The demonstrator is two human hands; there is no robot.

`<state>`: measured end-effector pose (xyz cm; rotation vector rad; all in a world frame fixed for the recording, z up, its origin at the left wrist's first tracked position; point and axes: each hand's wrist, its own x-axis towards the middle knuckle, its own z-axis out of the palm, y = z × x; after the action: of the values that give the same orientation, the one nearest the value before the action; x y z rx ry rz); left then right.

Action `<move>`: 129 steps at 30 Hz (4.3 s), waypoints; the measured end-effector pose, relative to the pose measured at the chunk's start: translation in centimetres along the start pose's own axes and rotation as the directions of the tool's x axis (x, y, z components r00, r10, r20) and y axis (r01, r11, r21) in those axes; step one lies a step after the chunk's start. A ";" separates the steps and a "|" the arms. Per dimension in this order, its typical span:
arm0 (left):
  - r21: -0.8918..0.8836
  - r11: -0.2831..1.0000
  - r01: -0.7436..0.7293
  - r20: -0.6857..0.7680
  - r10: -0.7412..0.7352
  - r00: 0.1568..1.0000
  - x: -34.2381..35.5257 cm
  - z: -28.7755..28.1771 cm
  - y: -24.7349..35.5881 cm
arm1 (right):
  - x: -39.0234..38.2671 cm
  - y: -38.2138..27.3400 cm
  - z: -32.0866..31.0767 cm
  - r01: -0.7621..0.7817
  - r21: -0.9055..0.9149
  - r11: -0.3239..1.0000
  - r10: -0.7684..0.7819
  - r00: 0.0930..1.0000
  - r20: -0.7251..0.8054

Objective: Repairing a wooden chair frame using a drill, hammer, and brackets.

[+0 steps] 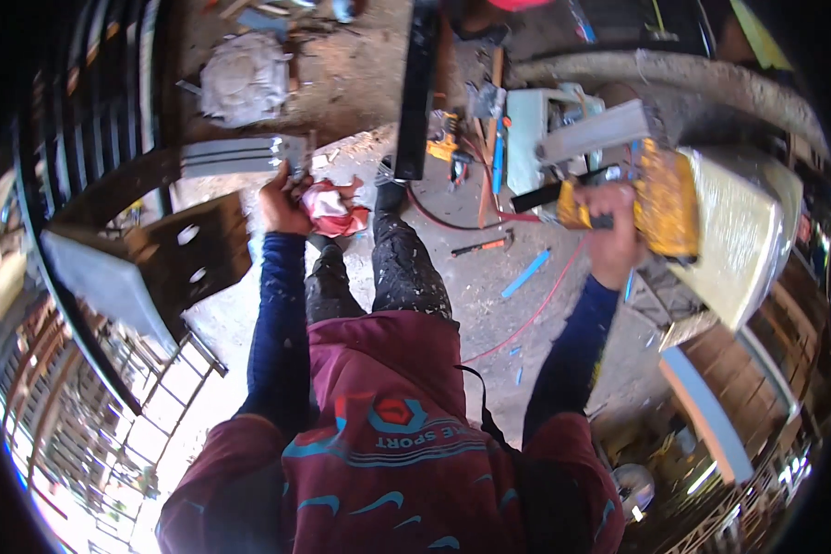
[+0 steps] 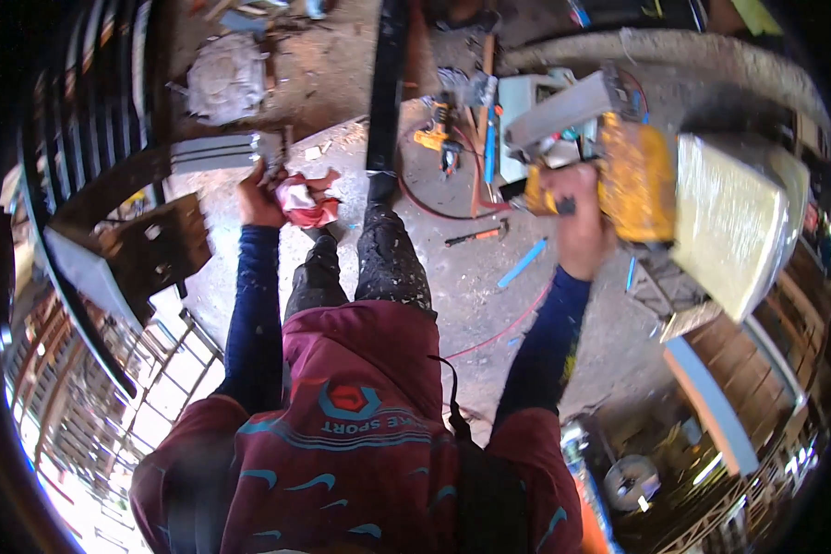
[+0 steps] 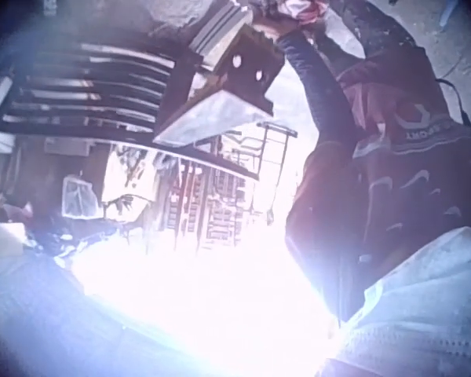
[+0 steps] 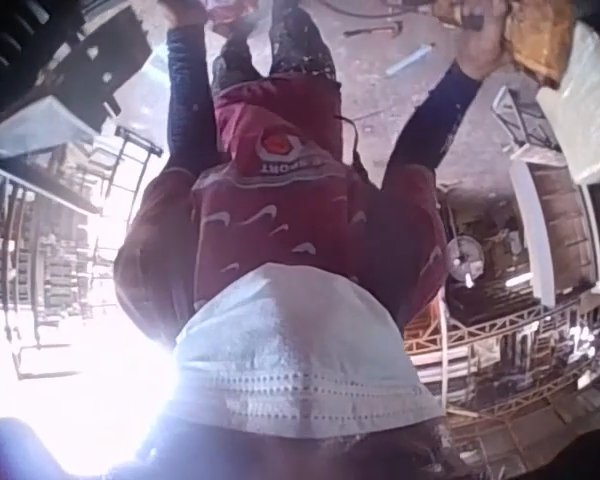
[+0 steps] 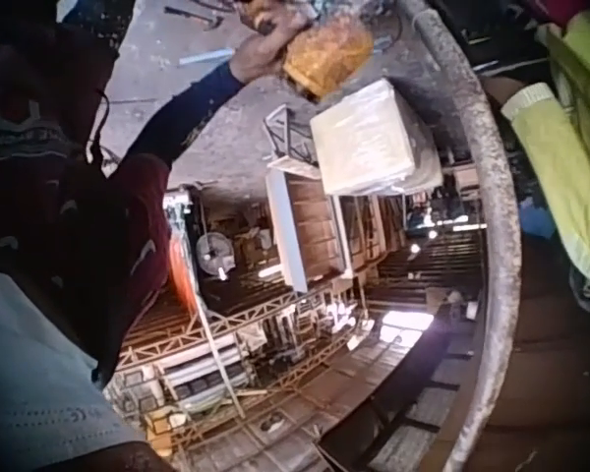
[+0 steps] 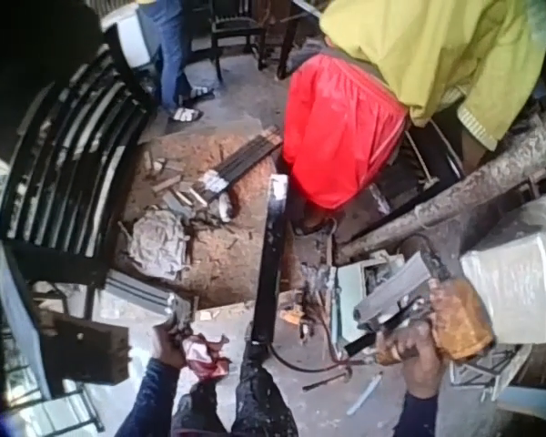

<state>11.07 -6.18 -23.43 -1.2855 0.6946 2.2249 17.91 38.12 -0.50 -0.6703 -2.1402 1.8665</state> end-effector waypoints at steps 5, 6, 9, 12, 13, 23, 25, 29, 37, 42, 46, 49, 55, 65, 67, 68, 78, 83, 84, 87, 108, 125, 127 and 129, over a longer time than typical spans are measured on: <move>-0.184 0.902 -0.390 -0.116 0.374 0.920 1.4 -0.7 -3.0 | 3.0 -12.8 4.7 0.025 -0.345 0.938 0.096 0.939 0.330; -0.172 0.926 -0.337 -0.051 0.333 0.942 1.7 -0.4 -3.1 | 3.8 -14.2 6.7 0.030 -0.483 0.875 0.149 0.933 0.329; -0.223 0.946 -0.236 -0.121 0.213 0.969 0.9 0.3 -3.5 | 5.6 -15.1 14.3 0.034 -0.619 0.784 0.336 0.816 0.470; -0.217 0.966 -0.140 -0.181 0.101 0.978 -0.3 1.7 -2.7 | 6.8 -13.1 23.3 0.079 -0.656 0.750 0.443 0.676 0.589; -0.210 0.971 -0.112 -0.205 0.068 0.976 -0.8 2.1 -2.4 | 7.2 -11.8 26.6 0.198 -0.728 0.657 0.452 0.669 0.590; -0.069 0.996 0.054 -0.353 -0.074 0.933 -0.9 2.8 -1.7 | 10.4 -5.9 47.8 0.770 -0.632 0.087 0.916 0.187 0.354; -0.114 0.993 0.039 -0.319 -0.074 0.945 -1.0 3.0 -1.8 | 10.2 -5.1 50.1 0.817 -0.574 0.048 0.953 0.134 0.271; -0.084 0.996 -0.041 -0.314 0.012 0.950 -1.9 3.2 -1.5 | 7.9 -3.9 52.3 0.868 -0.497 0.003 0.981 0.094 0.171; 0.001 1.000 0.031 -0.336 -0.028 0.942 -3.2 3.0 -0.5 | 6.3 -2.7 51.8 0.802 -0.598 0.013 0.941 0.193 0.279; -0.014 0.999 0.036 -0.339 -0.039 0.940 -3.1 3.2 -0.9 | 6.9 -1.5 52.1 0.861 -0.195 0.470 0.855 -0.388 0.345; -0.023 0.999 0.031 -0.363 -0.037 0.931 -3.1 3.2 -1.0 | 5.6 -1.7 52.2 0.832 -0.551 -0.064 0.947 0.226 0.230; -0.018 0.999 0.034 -0.341 -0.038 0.939 -3.0 3.1 -0.8 | 4.9 -2.1 52.6 0.828 -0.557 -0.063 0.963 0.196 0.183; 0.030 1.000 0.006 -0.370 0.006 0.929 -3.6 2.8 -0.3 | 4.8 -4.0 52.2 0.629 -0.777 0.043 0.907 0.301 0.294; 0.055 0.998 -0.017 -0.423 0.039 0.905 -4.7 3.0 0.3 | 0.8 -4.8 53.6 0.831 -0.554 -0.045 0.943 0.219 0.251; -0.015 1.000 0.008 -0.319 -0.012 0.948 -4.3 3.0 0.1 | 0.3 -4.5 53.9 0.847 -0.531 -0.034 0.947 0.198 0.254; -0.019 1.000 0.011 -0.322 -0.016 0.947 -4.1 2.9 0.0 | 0.1 -4.3 54.0 0.850 -0.525 -0.036 0.947 0.196 0.253; 0.005 1.000 -0.019 -0.324 0.020 0.946 -4.5 2.7 0.0 | 0.6 -3.3 53.8 0.798 -0.601 -0.041 0.934 0.244 0.260; -0.002 1.000 -0.019 -0.337 0.017 0.941 -5.1 2.6 0.3 | 0.7 -3.3 53.4 0.800 -0.599 -0.020 0.929 0.237 0.285; 0.006 1.000 -0.016 -0.341 0.017 0.940 -5.1 2.6 0.3 | 0.7 -3.4 53.4 0.803 -0.595 -0.022 0.932 0.232 0.279; 0.013 1.000 -0.009 -0.343 0.013 0.939 -5.0 2.6 0.3 | 0.6 -3.5 53.3 0.798 -0.603 -0.014 0.938 0.220 0.269; 0.014 0.999 -0.032 -0.369 0.035 0.929 -5.6 2.6 0.4 | -0.6 -4.5 52.3 0.803 -0.593 -0.063 0.904 0.297 0.307; 0.042 0.999 -0.013 -0.362 0.027 0.932 -4.3 2.7 -0.2 | 0.1 -5.2 51.7 0.745 -0.664 -0.066 0.908 0.321 0.269; 0.045 0.999 -0.013 -0.380 0.029 0.924 -4.5 2.6 0.1 | 0.9 -5.4 51.4 0.678 -0.732 -0.064 0.899 0.357 0.253; 0.050 0.999 0.014 -0.361 0.005 0.933 -4.5 2.5 0.2 | 1.6 -5.5 51.2 0.659 -0.751 -0.037 0.911 0.331 0.245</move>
<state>11.34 -5.38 -18.33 -1.6884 0.8734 1.9686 -7.71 -6.39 -3.90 0.4001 -4.4157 -0.6052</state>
